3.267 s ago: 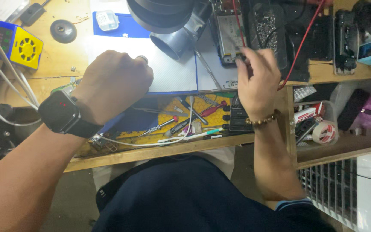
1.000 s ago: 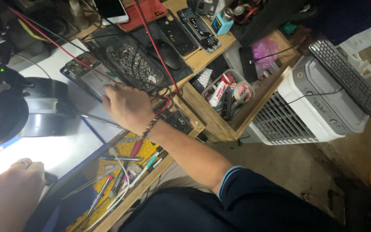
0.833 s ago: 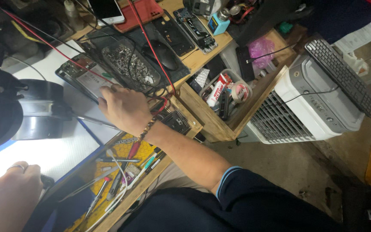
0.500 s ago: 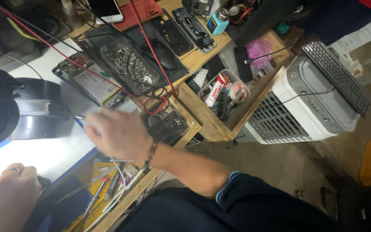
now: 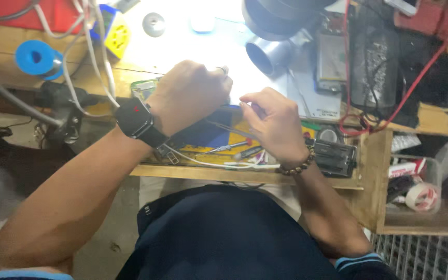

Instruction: The person uses a soldering iron to work on a disassembled mobile phone on a cluttered workbench. They then use tweezers to handle a small circuit board component and apply heat to it with a hot air gun.

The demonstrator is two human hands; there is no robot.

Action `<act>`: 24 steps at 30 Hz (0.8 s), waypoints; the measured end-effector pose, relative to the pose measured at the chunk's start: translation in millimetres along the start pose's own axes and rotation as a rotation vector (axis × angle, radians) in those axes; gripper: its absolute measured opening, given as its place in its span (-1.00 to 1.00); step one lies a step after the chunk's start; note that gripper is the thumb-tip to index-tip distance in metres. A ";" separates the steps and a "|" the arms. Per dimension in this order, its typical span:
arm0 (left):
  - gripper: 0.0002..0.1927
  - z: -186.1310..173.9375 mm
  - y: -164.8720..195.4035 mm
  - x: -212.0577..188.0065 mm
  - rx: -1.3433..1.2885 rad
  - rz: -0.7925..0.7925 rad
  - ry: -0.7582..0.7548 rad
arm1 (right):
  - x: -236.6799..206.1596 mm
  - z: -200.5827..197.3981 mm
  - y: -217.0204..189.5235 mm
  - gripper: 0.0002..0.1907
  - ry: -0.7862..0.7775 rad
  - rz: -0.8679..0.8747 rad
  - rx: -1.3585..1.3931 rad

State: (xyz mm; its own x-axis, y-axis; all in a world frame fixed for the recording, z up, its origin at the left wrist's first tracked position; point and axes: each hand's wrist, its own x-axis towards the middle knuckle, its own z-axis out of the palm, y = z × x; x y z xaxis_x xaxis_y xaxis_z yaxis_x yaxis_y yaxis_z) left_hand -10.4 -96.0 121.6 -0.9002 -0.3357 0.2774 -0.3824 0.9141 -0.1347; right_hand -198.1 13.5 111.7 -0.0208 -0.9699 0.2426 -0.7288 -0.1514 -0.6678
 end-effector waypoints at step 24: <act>-0.55 13.3 -11.9 -64.7 -0.112 -0.094 0.217 | 52.4 33.2 -9.0 -0.85 -0.144 -0.099 -0.329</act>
State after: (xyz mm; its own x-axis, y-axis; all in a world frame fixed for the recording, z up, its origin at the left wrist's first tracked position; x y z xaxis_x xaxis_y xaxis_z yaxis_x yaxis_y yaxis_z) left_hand 49.6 -88.2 92.7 -0.7914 -0.3743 0.4833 -0.4256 0.9049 0.0040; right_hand -169.9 -42.4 107.0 0.1404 -0.9739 0.1781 -0.9041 -0.1995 -0.3780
